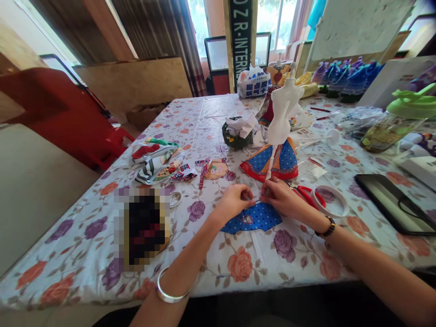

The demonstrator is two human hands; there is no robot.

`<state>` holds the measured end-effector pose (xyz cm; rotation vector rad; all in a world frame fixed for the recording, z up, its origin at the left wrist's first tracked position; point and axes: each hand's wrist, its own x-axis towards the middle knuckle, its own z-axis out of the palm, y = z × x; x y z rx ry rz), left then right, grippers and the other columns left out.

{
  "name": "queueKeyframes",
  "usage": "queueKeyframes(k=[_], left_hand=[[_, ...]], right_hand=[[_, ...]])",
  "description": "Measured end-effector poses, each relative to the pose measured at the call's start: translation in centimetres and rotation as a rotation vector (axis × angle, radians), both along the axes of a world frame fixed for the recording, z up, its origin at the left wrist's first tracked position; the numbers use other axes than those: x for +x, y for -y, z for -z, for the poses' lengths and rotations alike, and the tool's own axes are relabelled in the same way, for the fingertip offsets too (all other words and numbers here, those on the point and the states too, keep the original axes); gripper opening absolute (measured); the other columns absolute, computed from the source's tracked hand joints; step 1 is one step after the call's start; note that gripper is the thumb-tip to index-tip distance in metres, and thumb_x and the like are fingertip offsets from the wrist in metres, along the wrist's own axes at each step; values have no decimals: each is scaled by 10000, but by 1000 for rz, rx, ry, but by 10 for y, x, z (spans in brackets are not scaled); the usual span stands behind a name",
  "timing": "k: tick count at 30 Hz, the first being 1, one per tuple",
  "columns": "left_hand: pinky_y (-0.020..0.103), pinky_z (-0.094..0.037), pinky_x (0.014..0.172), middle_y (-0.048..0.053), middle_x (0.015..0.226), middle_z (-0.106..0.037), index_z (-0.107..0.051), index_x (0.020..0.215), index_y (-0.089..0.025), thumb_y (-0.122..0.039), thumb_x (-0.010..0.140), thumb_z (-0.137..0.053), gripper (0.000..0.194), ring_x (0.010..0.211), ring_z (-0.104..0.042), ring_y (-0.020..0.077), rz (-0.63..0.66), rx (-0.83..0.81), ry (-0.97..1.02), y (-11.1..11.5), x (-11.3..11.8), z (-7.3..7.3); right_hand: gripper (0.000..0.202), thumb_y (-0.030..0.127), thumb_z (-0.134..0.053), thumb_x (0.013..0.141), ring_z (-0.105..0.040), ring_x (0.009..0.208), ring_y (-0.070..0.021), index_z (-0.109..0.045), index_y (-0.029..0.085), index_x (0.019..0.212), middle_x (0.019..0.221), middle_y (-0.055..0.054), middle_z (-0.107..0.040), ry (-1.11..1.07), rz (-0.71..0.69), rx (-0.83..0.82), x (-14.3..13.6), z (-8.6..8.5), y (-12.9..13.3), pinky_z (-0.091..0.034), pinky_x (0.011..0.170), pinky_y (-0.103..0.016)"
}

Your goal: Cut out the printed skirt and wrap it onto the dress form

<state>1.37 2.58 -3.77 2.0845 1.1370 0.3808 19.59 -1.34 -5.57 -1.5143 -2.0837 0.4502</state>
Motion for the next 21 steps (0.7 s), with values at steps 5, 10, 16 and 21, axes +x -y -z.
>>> queueKeyframes(k=[5, 10, 16, 21], left_hand=[[225, -380, 589, -3, 669, -572, -655, 770, -152, -266, 627, -691, 187, 635, -507, 121, -13, 41, -31, 3, 1, -1], [237, -403, 618, 19, 724, -604, -667, 808, -150, -287, 652, -672, 208, 667, -530, 135, -29, 46, -39, 5, 1, -2], [219, -408, 597, 25, 727, -626, -680, 788, -142, -280, 697, -621, 175, 649, -543, 126, -6, 12, -14, 5, -1, -5], [227, -381, 578, 31, 708, -624, -684, 770, -145, -357, 781, -515, 271, 649, -532, 135, -35, 31, 12, 5, 0, -7]], right_hand=[[86, 144, -586, 726, -503, 673, -165, -583, 162, 811, 791, -45, -525, 5, 9, -1, -2, 1, 1, -406, 619, -286], [117, 190, -497, 831, -524, 729, -170, -612, 171, 846, 837, -60, -551, -15, 2, 12, -4, -4, 4, -425, 678, -293], [148, 298, -540, 835, -536, 782, -196, -630, 184, 866, 854, -67, -557, -5, -14, 18, -5, -10, 10, -427, 708, -322], [11, 182, -608, 771, -520, 835, -207, -612, 182, 782, 897, -68, -554, -7, 6, 37, -6, -6, 10, -425, 744, -337]])
